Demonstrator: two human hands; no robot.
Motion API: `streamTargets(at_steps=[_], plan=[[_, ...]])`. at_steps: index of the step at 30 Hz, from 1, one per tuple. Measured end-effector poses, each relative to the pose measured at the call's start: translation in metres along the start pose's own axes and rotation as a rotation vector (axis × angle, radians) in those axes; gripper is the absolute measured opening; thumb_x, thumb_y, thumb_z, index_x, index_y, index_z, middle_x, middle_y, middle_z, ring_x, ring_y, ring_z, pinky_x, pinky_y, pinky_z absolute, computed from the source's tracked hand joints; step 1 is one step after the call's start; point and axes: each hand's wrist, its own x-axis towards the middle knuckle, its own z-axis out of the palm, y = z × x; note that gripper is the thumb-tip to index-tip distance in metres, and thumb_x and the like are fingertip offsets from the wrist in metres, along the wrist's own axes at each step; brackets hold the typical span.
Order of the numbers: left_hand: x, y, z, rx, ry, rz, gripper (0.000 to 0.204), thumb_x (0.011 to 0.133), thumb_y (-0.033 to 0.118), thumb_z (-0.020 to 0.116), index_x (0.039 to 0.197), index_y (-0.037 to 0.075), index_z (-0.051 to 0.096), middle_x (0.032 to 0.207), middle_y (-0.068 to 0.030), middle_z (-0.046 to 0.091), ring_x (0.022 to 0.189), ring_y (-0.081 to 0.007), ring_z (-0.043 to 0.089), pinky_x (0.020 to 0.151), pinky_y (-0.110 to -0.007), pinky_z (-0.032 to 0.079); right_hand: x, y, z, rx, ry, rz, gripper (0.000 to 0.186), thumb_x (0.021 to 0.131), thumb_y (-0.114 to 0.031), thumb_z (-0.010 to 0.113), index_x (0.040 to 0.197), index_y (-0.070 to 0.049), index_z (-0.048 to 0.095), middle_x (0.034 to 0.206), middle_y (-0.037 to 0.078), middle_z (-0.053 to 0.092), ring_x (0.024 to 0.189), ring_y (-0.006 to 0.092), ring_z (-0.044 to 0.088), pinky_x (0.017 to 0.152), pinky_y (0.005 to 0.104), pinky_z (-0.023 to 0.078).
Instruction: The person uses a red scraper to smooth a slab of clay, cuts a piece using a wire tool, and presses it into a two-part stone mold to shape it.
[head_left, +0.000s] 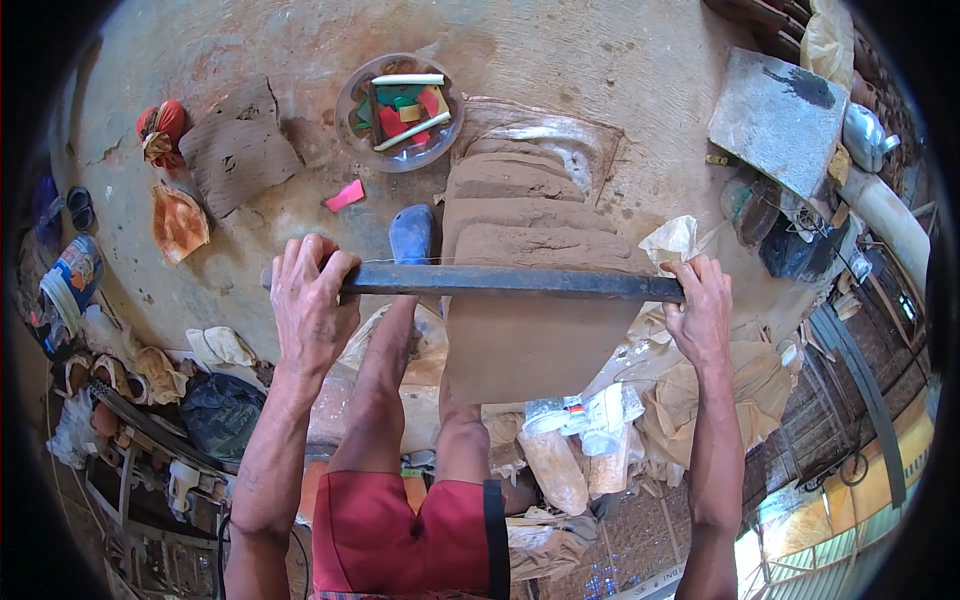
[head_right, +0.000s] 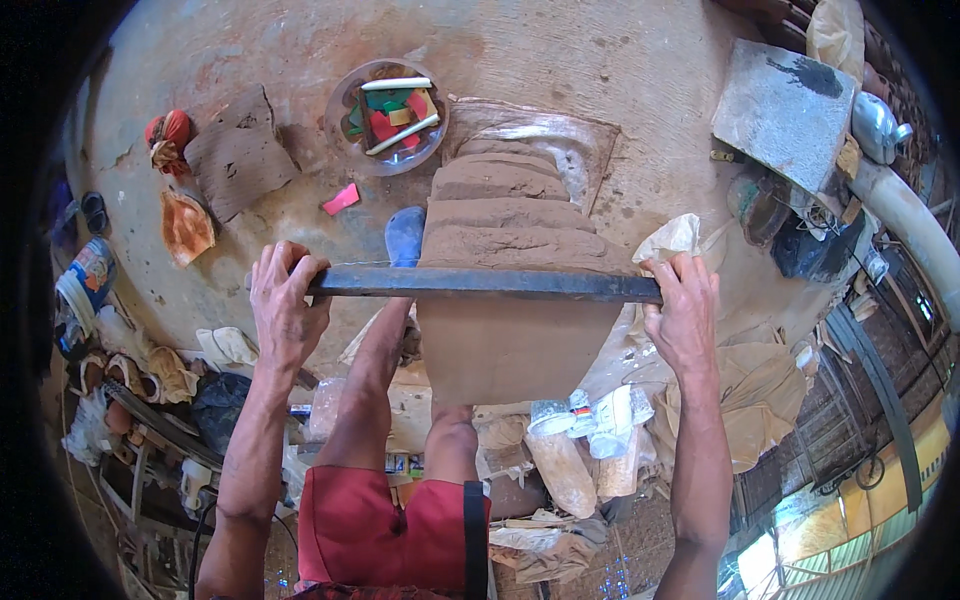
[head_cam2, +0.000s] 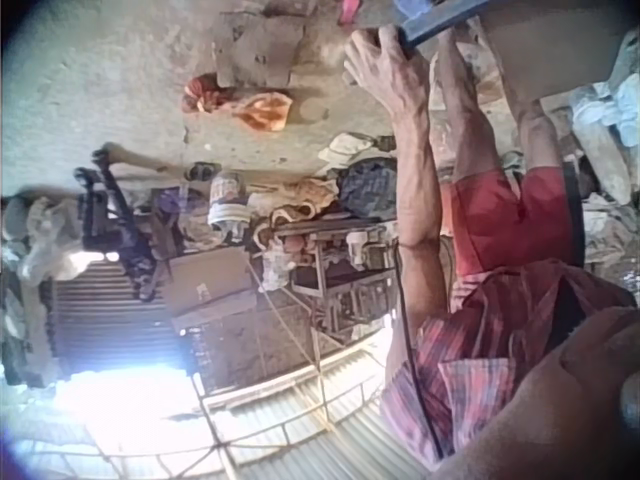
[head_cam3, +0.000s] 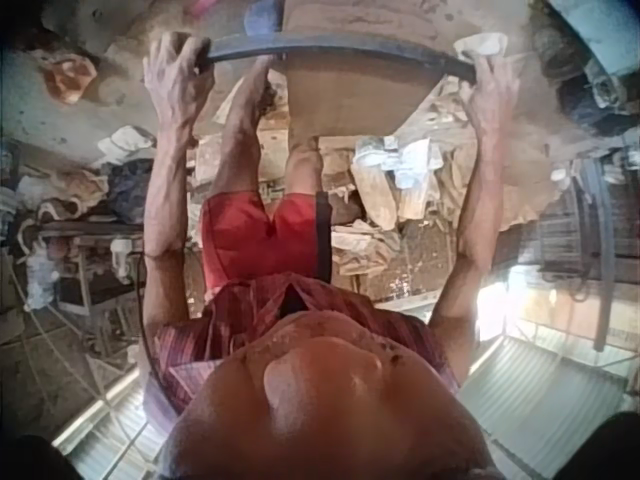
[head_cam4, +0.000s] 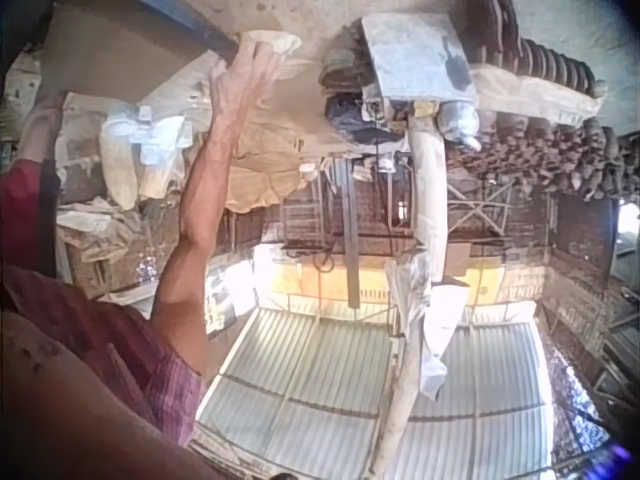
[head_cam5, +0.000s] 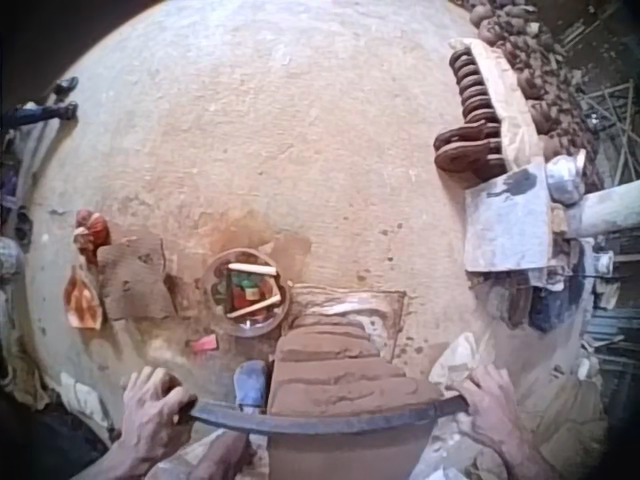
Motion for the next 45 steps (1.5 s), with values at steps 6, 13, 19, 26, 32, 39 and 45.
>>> streamTargets(at_steps=[6,13,19,26,32,39,45], plan=[[0.002,-0.004,0.001,-0.037,-0.004,-0.019,0.039,0.064,-0.001,0.084,0.101,0.010,0.075,0.101,-0.0068,0.062,0.098,-0.0293,0.060,0.084,-0.043,0.045,0.000,-0.001,-0.004,0.009,-0.030,-0.003,0.049,0.068,0.002,0.071,0.116,-0.008,0.073,0.100,0.010,0.056,0.100,0.0311,0.057,0.085,0.0449,0.040],[0.007,-0.004,-0.002,-0.071,-0.121,-0.058,0.038,0.065,-0.002,0.082,0.101,0.009,0.078,0.098,-0.0077,0.062,0.098,-0.0293,0.061,0.085,-0.042,0.048,0.004,-0.003,-0.014,-0.003,-0.113,0.020,0.049,0.067,-0.001,0.070,0.115,-0.009,0.074,0.098,0.009,0.057,0.100,0.0310,0.057,0.086,0.0445,0.041],[0.005,0.001,0.000,-0.089,-0.215,-0.089,0.038,0.065,-0.002,0.080,0.102,0.007,0.078,0.096,-0.0096,0.062,0.097,-0.0310,0.062,0.086,-0.042,0.049,0.007,-0.001,-0.021,-0.004,-0.144,0.038,0.045,0.067,-0.002,0.070,0.111,-0.009,0.074,0.098,0.009,0.060,0.102,0.0312,0.058,0.088,0.0446,0.043],[-0.002,0.001,0.002,-0.102,-0.191,-0.107,0.039,0.065,-0.005,0.079,0.103,0.005,0.077,0.096,-0.0113,0.061,0.097,-0.0328,0.061,0.086,-0.043,0.050,0.014,0.002,-0.020,-0.022,-0.117,0.006,0.042,0.068,-0.003,0.071,0.109,-0.010,0.074,0.100,0.009,0.062,0.106,0.0310,0.060,0.091,0.0451,0.045],[0.003,0.004,0.000,-0.082,-0.191,-0.069,0.041,0.066,-0.005,0.080,0.105,0.005,0.076,0.097,-0.0106,0.062,0.097,-0.0324,0.061,0.088,-0.043,0.050,0.002,0.008,-0.010,-0.008,-0.151,0.049,0.044,0.068,-0.002,0.071,0.111,-0.011,0.074,0.101,0.009,0.062,0.107,0.0305,0.061,0.092,0.0452,0.045],[0.006,0.005,-0.001,-0.042,-0.173,-0.040,0.043,0.065,-0.004,0.081,0.106,0.006,0.077,0.097,-0.0096,0.062,0.098,-0.0311,0.061,0.087,-0.042,0.049,-0.009,0.010,0.006,0.068,-0.133,0.087,0.045,0.067,-0.002,0.070,0.111,-0.011,0.074,0.101,0.010,0.061,0.107,0.0319,0.060,0.094,0.0457,0.045],[0.013,0.005,-0.007,-0.011,-0.145,-0.018,0.044,0.064,-0.003,0.081,0.107,0.009,0.077,0.097,-0.0075,0.063,0.098,-0.0299,0.062,0.086,-0.042,0.049,-0.025,0.009,0.022,0.119,-0.061,0.078,0.046,0.067,-0.003,0.070,0.112,-0.011,0.073,0.099,0.011,0.060,0.104,0.0338,0.059,0.091,0.0465,0.044]])
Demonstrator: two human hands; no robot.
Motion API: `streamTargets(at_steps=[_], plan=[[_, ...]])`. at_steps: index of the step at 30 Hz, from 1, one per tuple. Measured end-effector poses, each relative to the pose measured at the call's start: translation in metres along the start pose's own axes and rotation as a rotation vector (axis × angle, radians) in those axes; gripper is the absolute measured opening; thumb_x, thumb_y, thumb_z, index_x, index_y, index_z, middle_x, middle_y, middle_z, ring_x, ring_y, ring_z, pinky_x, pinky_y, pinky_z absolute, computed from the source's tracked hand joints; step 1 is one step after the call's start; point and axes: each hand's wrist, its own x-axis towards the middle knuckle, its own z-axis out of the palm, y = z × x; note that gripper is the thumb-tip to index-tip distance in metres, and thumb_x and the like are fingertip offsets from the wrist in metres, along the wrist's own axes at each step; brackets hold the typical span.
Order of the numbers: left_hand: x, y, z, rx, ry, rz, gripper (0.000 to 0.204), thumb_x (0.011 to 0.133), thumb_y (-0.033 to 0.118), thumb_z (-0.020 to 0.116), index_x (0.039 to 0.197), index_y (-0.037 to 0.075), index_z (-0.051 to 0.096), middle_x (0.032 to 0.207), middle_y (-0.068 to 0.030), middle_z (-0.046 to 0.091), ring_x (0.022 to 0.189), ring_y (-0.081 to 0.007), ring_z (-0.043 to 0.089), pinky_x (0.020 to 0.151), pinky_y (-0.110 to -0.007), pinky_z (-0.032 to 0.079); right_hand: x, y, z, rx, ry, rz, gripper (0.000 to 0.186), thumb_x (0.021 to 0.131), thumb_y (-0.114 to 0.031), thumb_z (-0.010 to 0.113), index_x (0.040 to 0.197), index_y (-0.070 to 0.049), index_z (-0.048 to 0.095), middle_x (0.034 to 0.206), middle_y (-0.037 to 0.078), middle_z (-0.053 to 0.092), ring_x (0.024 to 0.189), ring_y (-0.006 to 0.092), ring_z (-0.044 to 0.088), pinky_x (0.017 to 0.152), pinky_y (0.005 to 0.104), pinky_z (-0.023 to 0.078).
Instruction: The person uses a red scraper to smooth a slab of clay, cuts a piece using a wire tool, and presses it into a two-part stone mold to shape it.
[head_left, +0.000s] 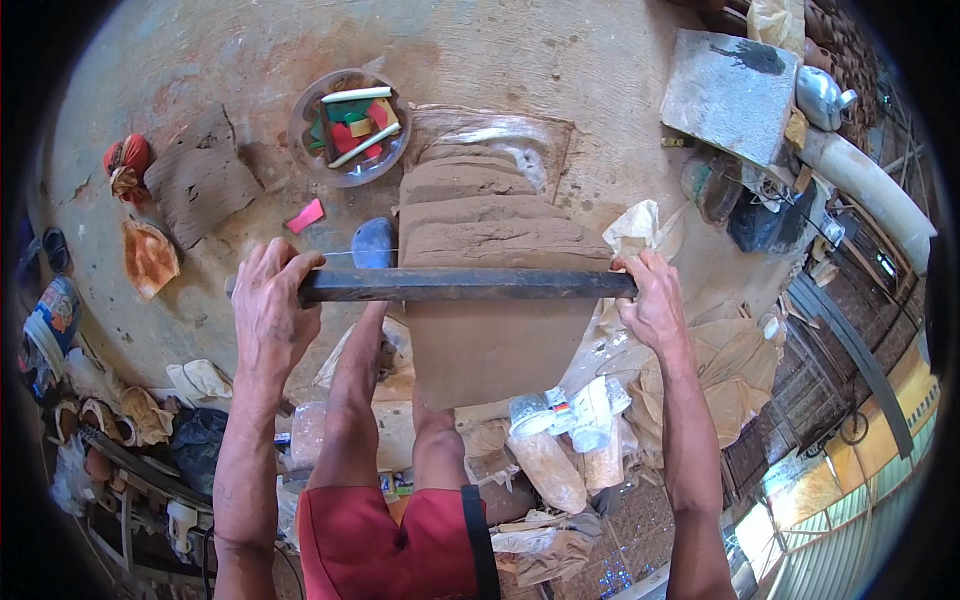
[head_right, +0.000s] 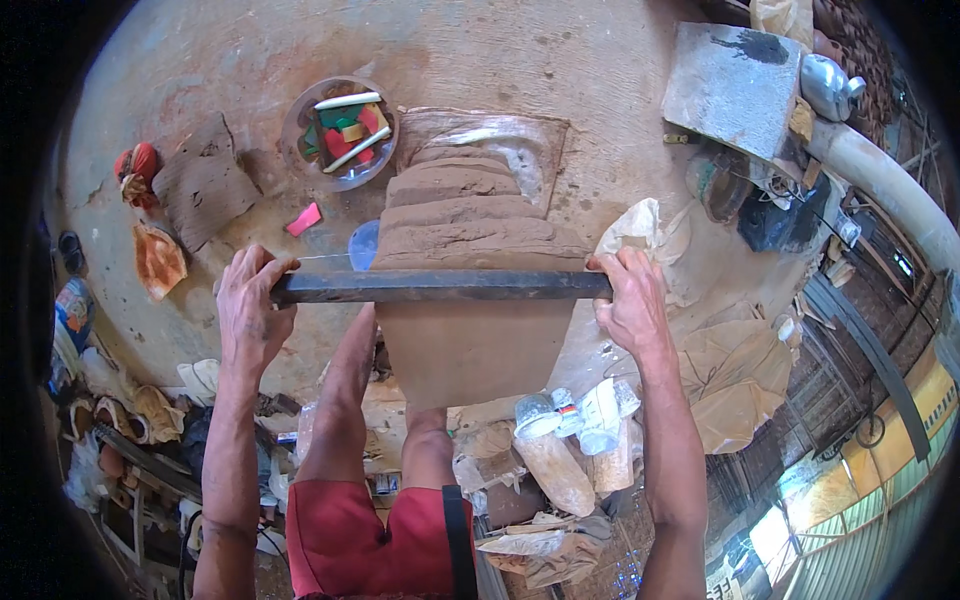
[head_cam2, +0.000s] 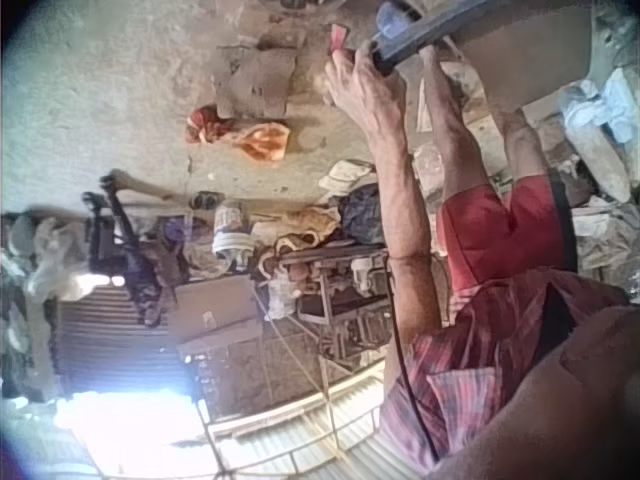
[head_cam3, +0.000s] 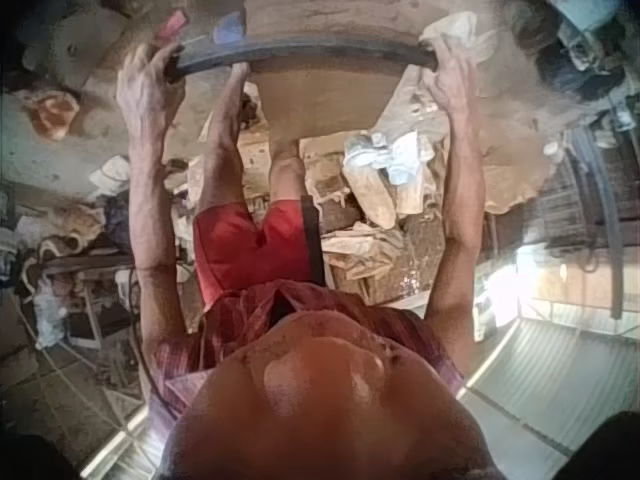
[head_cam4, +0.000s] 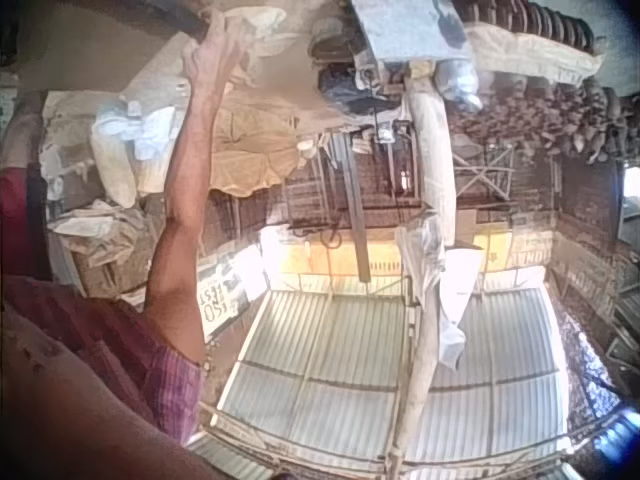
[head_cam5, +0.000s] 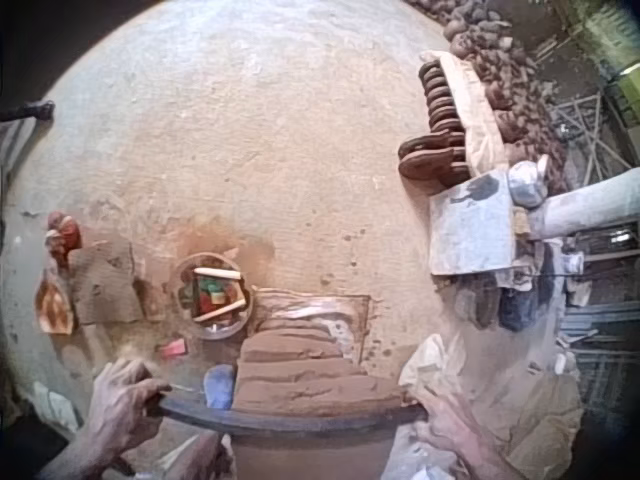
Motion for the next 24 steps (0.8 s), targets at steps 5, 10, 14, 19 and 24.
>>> streamTargets(at_steps=[5,10,14,19,24], plan=[[0.002,0.001,-0.004,0.000,0.026,0.034,0.043,0.064,-0.002,0.080,0.105,0.011,0.077,0.096,-0.0063,0.062,0.098,-0.0295,0.062,0.084,-0.043,0.048,-0.006,-0.002,0.005,0.011,0.033,-0.001,0.045,0.067,-0.003,0.069,0.111,-0.010,0.073,0.099,0.011,0.059,0.102,0.0343,0.058,0.089,0.0466,0.044],[0.000,0.001,-0.004,0.022,-0.019,0.013,0.040,0.066,-0.002,0.078,0.105,0.010,0.077,0.094,-0.0076,0.062,0.096,-0.0309,0.062,0.083,-0.043,0.050,-0.004,-0.002,0.006,0.014,0.061,-0.044,0.043,0.068,-0.002,0.068,0.111,-0.009,0.072,0.099,0.011,0.058,0.101,0.0344,0.058,0.088,0.0468,0.044],[-0.010,-0.003,0.006,-0.018,-0.065,-0.024,0.039,0.066,-0.001,0.077,0.104,0.011,0.077,0.093,-0.0083,0.063,0.094,-0.0328,0.064,0.082,-0.044,0.052,0.001,-0.003,-0.002,-0.014,0.026,-0.068,0.043,0.067,-0.002,0.069,0.110,-0.007,0.070,0.100,0.013,0.057,0.102,0.0350,0.058,0.090,0.0471,0.045],[-0.023,-0.003,0.015,-0.032,-0.059,-0.052,0.036,0.066,0.000,0.076,0.100,0.011,0.075,0.092,-0.0084,0.064,0.094,-0.0331,0.065,0.080,-0.044,0.053,0.004,0.007,0.001,-0.071,0.011,-0.092,0.038,0.066,-0.003,0.070,0.104,-0.003,0.066,0.103,0.015,0.056,0.102,0.0369,0.058,0.092,0.0491,0.047],[-0.031,-0.003,0.020,-0.042,-0.025,-0.040,0.033,0.064,0.001,0.075,0.096,0.011,0.073,0.090,-0.0086,0.064,0.092,-0.0327,0.066,0.078,-0.044,0.053,0.006,0.014,0.008,-0.101,-0.002,-0.109,0.032,0.067,-0.004,0.070,0.099,-0.001,0.062,0.103,0.018,0.055,0.102,0.0404,0.058,0.090,0.0517,0.049]])
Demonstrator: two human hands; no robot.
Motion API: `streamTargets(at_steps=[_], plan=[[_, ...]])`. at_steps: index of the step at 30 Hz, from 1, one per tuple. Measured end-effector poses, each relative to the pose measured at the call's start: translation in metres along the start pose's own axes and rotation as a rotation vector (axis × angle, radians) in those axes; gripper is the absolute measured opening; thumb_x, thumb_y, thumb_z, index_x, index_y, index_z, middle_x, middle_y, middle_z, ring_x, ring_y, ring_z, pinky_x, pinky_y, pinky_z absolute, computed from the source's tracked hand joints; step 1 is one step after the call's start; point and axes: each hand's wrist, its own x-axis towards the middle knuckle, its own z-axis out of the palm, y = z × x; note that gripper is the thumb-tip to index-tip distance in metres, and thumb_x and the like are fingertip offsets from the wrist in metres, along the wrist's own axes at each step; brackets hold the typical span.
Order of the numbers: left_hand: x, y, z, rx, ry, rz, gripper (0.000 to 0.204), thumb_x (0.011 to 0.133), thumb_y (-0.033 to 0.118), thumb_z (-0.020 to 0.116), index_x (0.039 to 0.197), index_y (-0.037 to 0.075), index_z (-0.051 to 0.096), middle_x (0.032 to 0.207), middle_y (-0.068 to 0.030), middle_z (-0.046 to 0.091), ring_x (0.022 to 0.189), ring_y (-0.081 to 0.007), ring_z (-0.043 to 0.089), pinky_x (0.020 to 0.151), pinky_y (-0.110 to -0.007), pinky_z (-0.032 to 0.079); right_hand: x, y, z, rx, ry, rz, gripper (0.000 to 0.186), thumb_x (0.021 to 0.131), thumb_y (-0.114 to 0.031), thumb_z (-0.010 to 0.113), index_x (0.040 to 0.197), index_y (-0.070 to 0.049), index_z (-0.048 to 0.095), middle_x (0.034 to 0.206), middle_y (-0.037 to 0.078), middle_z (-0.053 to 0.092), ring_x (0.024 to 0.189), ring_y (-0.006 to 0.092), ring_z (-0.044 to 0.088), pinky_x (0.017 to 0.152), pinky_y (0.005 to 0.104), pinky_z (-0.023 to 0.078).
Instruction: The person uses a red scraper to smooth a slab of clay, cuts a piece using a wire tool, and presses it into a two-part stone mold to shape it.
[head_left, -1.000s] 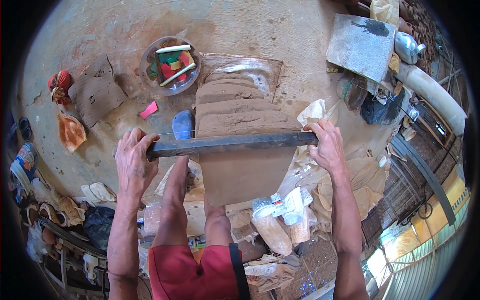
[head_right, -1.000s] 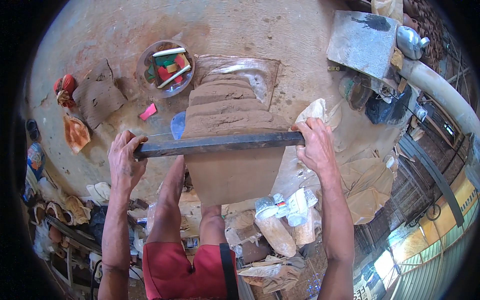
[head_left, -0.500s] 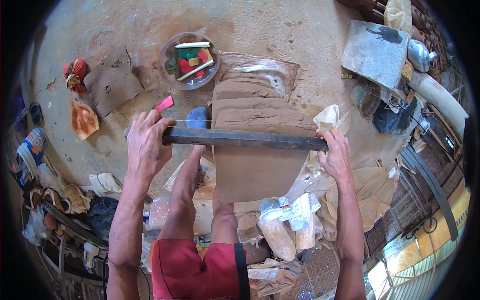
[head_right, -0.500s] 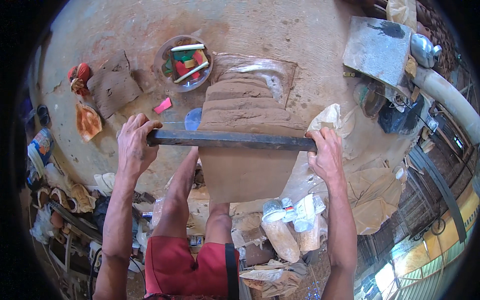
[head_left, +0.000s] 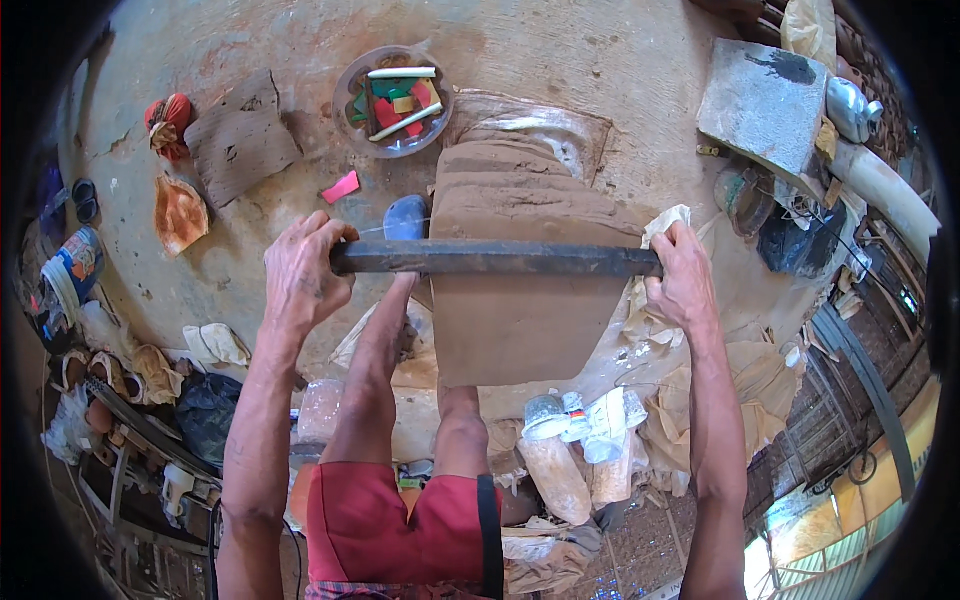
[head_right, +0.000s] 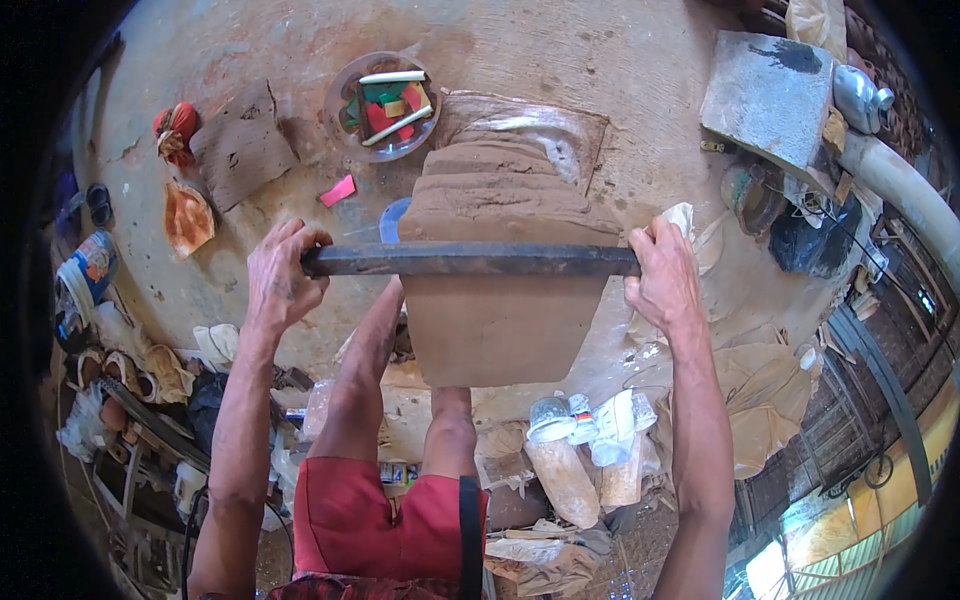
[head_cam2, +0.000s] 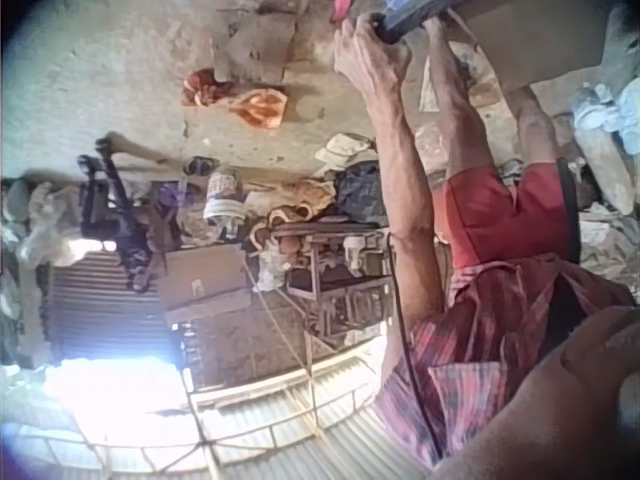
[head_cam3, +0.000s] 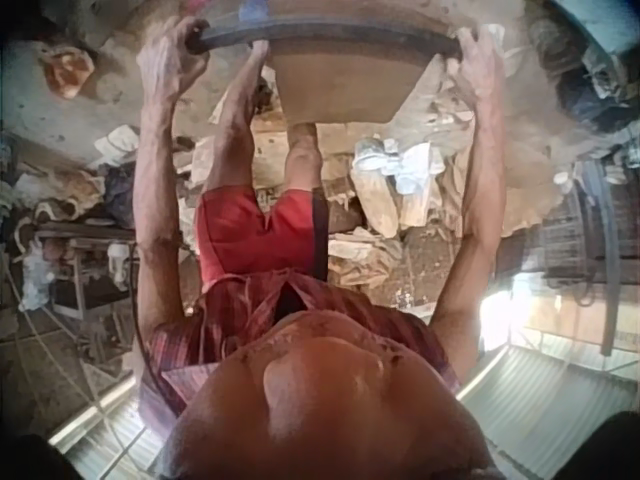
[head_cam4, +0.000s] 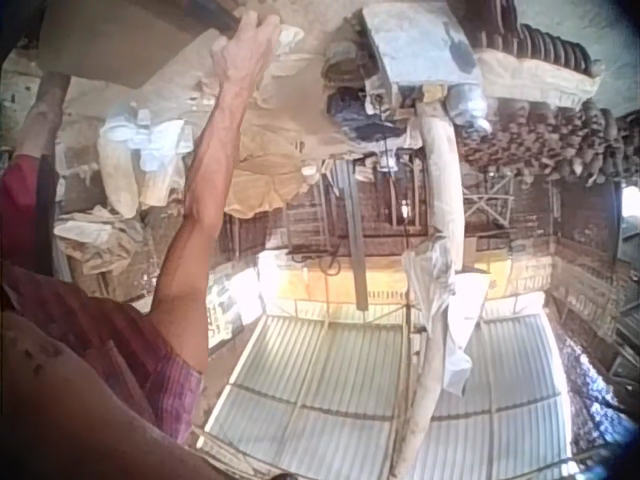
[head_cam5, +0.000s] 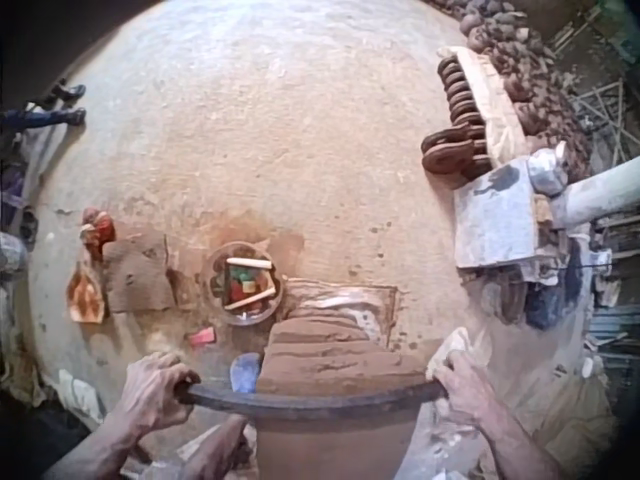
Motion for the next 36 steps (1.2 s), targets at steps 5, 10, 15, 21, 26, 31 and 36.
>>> streamTargets(at_steps=[5,10,15,21,26,31,36], plan=[[-0.003,-0.005,0.010,0.064,0.081,0.053,0.029,0.065,0.007,0.077,0.093,0.010,0.072,0.088,-0.0097,0.064,0.091,-0.0332,0.067,0.076,-0.044,0.053,0.004,0.001,-0.001,0.014,-0.058,-0.025,0.029,0.069,-0.005,0.067,0.097,0.000,0.062,0.100,0.020,0.055,0.100,0.0427,0.059,0.087,0.0527,0.050],[-0.012,0.006,0.015,0.099,0.021,-0.026,0.028,0.067,0.009,0.076,0.095,0.010,0.075,0.094,-0.0097,0.071,0.096,-0.0344,0.070,0.083,-0.046,0.056,-0.006,0.008,0.009,-0.006,-0.059,-0.046,0.027,0.070,-0.006,0.065,0.096,0.001,0.061,0.098,0.022,0.057,0.101,0.0439,0.060,0.087,0.0541,0.050],[-0.044,0.014,0.043,0.089,0.097,-0.003,0.026,0.067,0.009,0.078,0.093,0.010,0.073,0.091,-0.0090,0.068,0.091,-0.0332,0.070,0.078,-0.043,0.054,-0.031,0.013,0.025,-0.049,-0.057,-0.056,0.027,0.071,-0.006,0.067,0.095,0.002,0.058,0.096,0.020,0.055,0.101,0.0426,0.059,0.088,0.0535,0.049],[-0.077,0.030,0.073,0.084,0.096,-0.055,0.028,0.066,0.008,0.078,0.093,0.010,0.073,0.092,-0.0083,0.069,0.091,-0.0319,0.071,0.077,-0.041,0.055,-0.072,0.028,0.052,-0.044,-0.054,-0.046,0.028,0.070,-0.003,0.064,0.097,0.002,0.063,0.097,0.021,0.059,0.103,0.0437,0.062,0.089,0.0555,0.051],[-0.100,0.042,0.094,0.125,0.070,-0.037,0.028,0.065,0.008,0.078,0.092,0.011,0.072,0.090,-0.0082,0.067,0.090,-0.0315,0.070,0.077,-0.041,0.055,-0.114,0.034,0.080,0.005,-0.012,-0.058,0.032,0.069,-0.004,0.065,0.100,0.002,0.065,0.099,0.021,0.061,0.104,0.0435,0.062,0.091,0.0546,0.051],[-0.120,0.046,0.113,0.119,0.051,-0.005,0.027,0.064,0.007,0.077,0.090,0.011,0.072,0.089,-0.0078,0.067,0.090,-0.0309,0.069,0.075,-0.041,0.054,-0.144,0.040,0.105,0.016,-0.026,-0.024,0.033,0.068,-0.005,0.066,0.100,0.001,0.065,0.099,0.020,0.061,0.104,0.0429,0.062,0.091,0.0544,0.051],[-0.149,0.052,0.136,0.117,0.021,0.023,0.026,0.064,0.007,0.078,0.089,0.011,0.072,0.088,-0.0070,0.066,0.088,-0.0308,0.068,0.074,-0.042,0.053,-0.182,0.043,0.135,0.066,-0.119,0.008,0.029,0.067,-0.006,0.068,0.095,0.000,0.062,0.096,0.019,0.057,0.100,0.0417,0.061,0.088,0.0530,0.050]])
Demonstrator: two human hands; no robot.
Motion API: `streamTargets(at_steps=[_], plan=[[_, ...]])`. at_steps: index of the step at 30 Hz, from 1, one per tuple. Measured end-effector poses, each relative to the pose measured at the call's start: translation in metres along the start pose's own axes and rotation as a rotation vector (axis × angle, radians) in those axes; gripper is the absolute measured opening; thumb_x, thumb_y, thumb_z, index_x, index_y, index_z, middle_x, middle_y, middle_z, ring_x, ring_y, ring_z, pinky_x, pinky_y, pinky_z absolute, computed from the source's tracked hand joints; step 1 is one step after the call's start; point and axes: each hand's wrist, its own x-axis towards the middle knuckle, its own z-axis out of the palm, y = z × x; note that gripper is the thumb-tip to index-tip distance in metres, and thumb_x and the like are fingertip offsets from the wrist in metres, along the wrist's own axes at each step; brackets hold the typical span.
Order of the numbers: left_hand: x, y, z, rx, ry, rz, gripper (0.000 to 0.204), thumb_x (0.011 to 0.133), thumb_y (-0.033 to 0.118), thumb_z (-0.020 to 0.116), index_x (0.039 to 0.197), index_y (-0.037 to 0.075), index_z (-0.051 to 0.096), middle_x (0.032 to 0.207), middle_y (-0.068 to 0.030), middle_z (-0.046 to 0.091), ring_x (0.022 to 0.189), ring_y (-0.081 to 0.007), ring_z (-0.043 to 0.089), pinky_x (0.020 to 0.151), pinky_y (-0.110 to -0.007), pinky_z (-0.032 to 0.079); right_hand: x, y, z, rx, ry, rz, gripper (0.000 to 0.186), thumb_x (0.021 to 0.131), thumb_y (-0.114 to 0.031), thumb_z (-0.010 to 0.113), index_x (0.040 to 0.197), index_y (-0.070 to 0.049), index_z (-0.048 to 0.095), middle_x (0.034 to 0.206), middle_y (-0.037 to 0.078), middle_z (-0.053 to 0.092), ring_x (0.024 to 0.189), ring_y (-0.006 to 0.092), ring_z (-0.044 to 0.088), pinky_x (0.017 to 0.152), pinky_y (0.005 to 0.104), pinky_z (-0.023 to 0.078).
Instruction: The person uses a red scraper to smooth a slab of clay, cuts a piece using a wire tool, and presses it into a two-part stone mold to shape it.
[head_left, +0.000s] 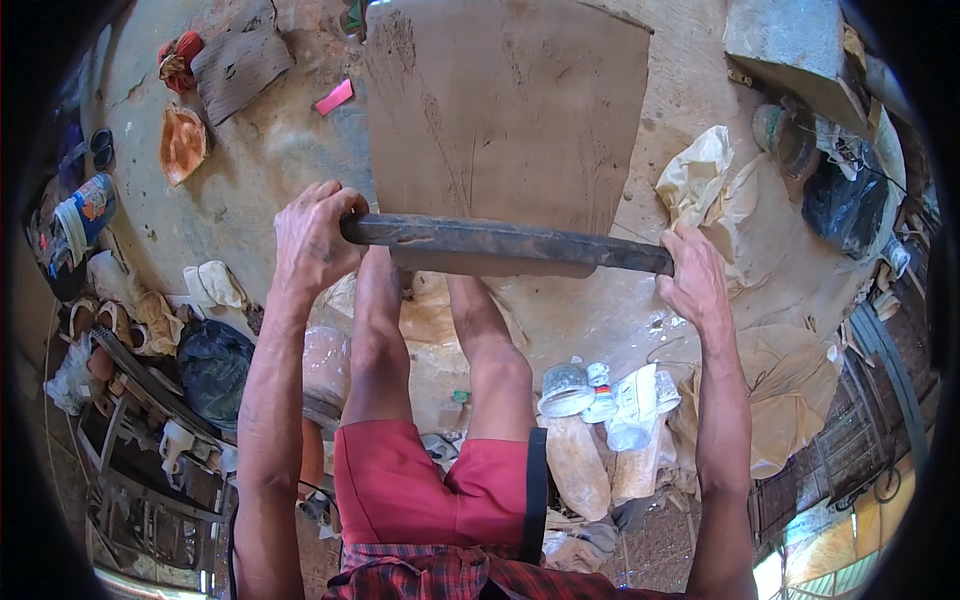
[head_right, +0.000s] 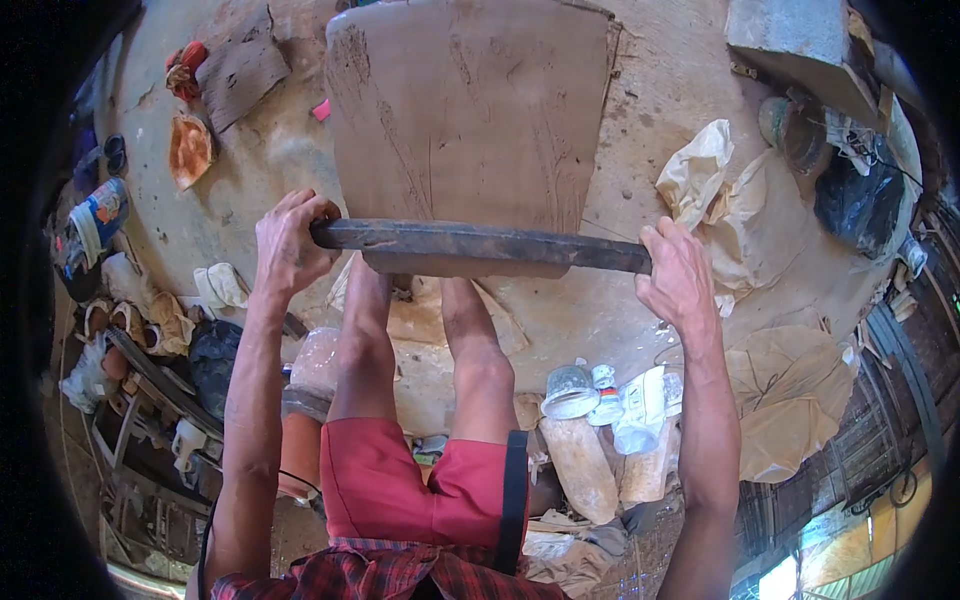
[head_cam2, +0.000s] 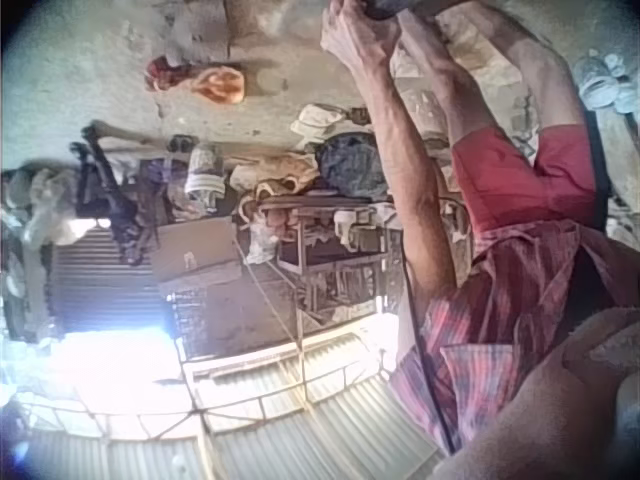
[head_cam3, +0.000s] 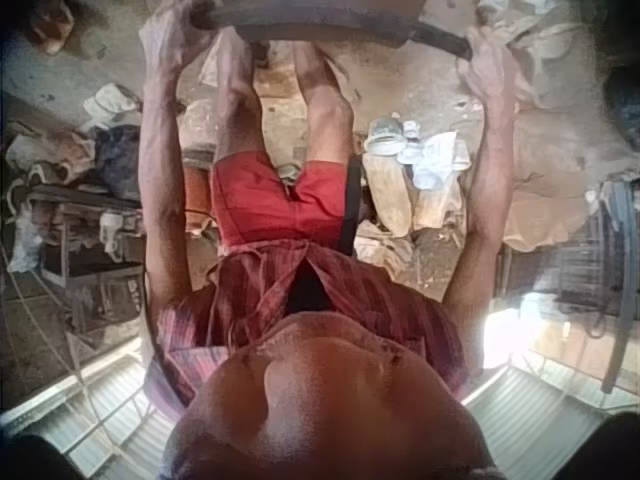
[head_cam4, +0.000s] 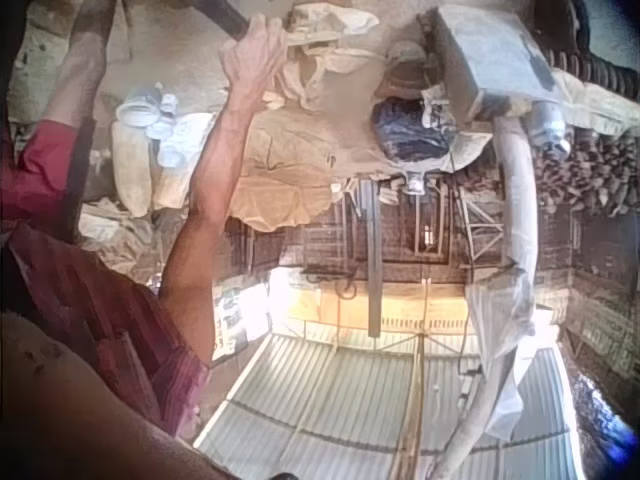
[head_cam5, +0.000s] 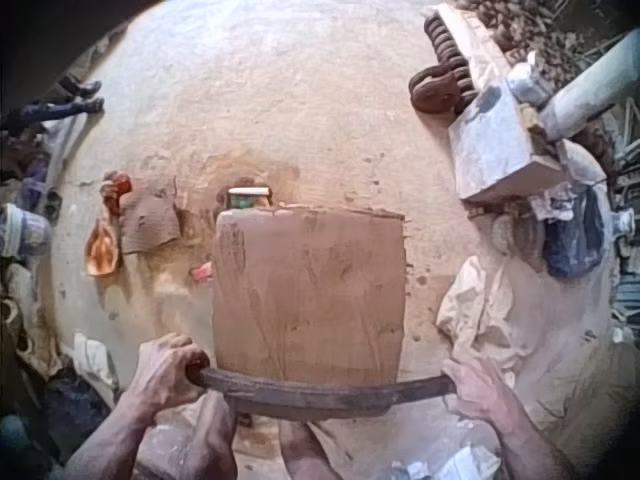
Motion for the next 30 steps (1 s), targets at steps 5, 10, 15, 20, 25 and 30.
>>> streamTargets(at_steps=[5,10,15,20,25,30], plan=[[-0.027,0.009,0.015,0.001,-0.014,-0.004,0.025,0.064,0.008,0.080,0.087,0.011,0.072,0.087,-0.0066,0.066,0.088,-0.0305,0.067,0.074,-0.042,0.053,-0.031,0.000,0.033,0.022,0.030,0.006,0.028,0.067,-0.007,0.069,0.093,-0.001,0.061,0.095,0.017,0.056,0.099,0.0406,0.060,0.086,0.0531,0.049],[-0.041,0.011,0.023,0.002,-0.020,0.025,0.026,0.064,0.007,0.081,0.087,0.010,0.073,0.087,-0.0065,0.065,0.087,-0.0302,0.066,0.074,-0.043,0.053,-0.047,-0.002,0.054,0.028,0.034,0.035,0.030,0.065,-0.007,0.072,0.093,-0.002,0.062,0.097,0.017,0.056,0.099,0.0392,0.059,0.086,0.0518,0.049],[-0.050,0.013,0.031,0.018,0.005,0.044,0.029,0.062,0.007,0.083,0.089,0.010,0.074,0.085,-0.0064,0.063,0.085,-0.0297,0.064,0.073,-0.042,0.053,-0.062,-0.004,0.072,0.075,0.057,0.059,0.033,0.064,-0.007,0.073,0.095,-0.002,0.063,0.098,0.016,0.055,0.099,0.0387,0.059,0.088,0.0512,0.049],[-0.057,0.014,0.034,0.039,0.035,0.073,0.031,0.060,0.007,0.083,0.089,0.010,0.074,0.085,-0.0063,0.062,0.084,-0.0290,0.063,0.072,-0.041,0.053,-0.075,-0.009,0.088,0.086,0.072,0.088,0.034,0.064,-0.007,0.074,0.096,-0.002,0.064,0.098,0.016,0.055,0.100,0.0379,0.058,0.088,0.0505,0.047],[-0.062,0.018,0.036,0.070,0.039,0.122,0.033,0.059,0.007,0.082,0.091,0.010,0.076,0.084,-0.0061,0.062,0.085,-0.0287,0.063,0.073,-0.042,0.053,-0.090,-0.009,0.110,0.129,0.099,0.096,0.036,0.062,-0.008,0.075,0.097,-0.002,0.065,0.099,0.015,0.055,0.101,0.0369,0.057,0.085,0.0498,0.045],[-0.064,0.026,0.033,0.082,0.061,0.151,0.031,0.061,0.007,0.080,0.092,0.010,0.077,0.084,-0.0057,0.062,0.085,-0.0282,0.063,0.074,-0.041,0.052,-0.102,-0.013,0.119,0.156,0.133,0.141,0.036,0.061,-0.007,0.075,0.095,-0.003,0.065,0.098,0.014,0.055,0.101,0.0366,0.057,0.085,0.0485,0.045]])
